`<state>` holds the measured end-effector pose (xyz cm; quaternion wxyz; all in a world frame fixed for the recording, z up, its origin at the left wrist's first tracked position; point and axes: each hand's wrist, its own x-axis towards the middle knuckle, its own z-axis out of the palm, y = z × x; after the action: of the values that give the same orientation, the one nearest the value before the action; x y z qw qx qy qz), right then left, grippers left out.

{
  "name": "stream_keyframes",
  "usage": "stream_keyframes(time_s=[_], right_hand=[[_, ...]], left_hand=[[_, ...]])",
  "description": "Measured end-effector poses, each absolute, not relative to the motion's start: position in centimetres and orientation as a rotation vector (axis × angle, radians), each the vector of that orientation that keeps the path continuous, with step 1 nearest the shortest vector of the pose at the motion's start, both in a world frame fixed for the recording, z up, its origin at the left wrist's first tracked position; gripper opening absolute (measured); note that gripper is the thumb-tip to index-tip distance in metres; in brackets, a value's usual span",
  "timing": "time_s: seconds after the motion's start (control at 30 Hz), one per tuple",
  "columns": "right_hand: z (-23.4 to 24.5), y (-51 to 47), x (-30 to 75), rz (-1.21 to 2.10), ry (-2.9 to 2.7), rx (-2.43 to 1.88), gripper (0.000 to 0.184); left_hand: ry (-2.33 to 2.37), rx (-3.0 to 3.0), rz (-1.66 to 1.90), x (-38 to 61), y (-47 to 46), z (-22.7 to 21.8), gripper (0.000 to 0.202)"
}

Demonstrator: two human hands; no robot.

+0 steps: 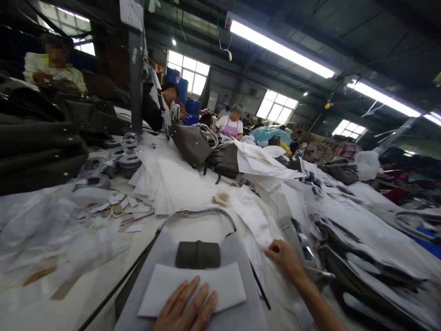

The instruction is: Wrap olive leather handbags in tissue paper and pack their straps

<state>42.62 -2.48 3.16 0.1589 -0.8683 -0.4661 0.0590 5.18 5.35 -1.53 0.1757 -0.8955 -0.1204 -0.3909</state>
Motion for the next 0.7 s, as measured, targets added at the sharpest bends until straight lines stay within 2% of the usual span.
stream_keyframes(time_s=[0.17, 0.33, 0.47, 0.6, 0.7], right_hand=[[4.2, -2.6, 42.0, 0.142, -1.342, -2.467, 0.017], [6.7, -3.9, 41.8, 0.138, -1.28, -2.394, 0.019], [8.7, -5.6, 39.6, 0.51, -1.047, -2.033, 0.035], [9.6, -7.6, 36.2, 0.929, -0.713, -1.607, 0.042], [9.4, -8.6, 34.0, 0.974, -0.568, -1.571, 0.049]], left_hand=[[-0.436, -2.6, -1.051, 5.6, 3.8, -1.5, 0.044], [-0.475, -2.62, -0.867, 7.0, 2.0, -0.4, 0.035], [-0.455, -2.605, -0.607, 8.0, 1.3, 0.7, 0.032], [-0.374, -2.6, -0.461, 8.0, 1.6, 1.5, 0.031], [-0.318, -2.575, -0.468, 7.8, 1.9, 1.6, 0.03]])
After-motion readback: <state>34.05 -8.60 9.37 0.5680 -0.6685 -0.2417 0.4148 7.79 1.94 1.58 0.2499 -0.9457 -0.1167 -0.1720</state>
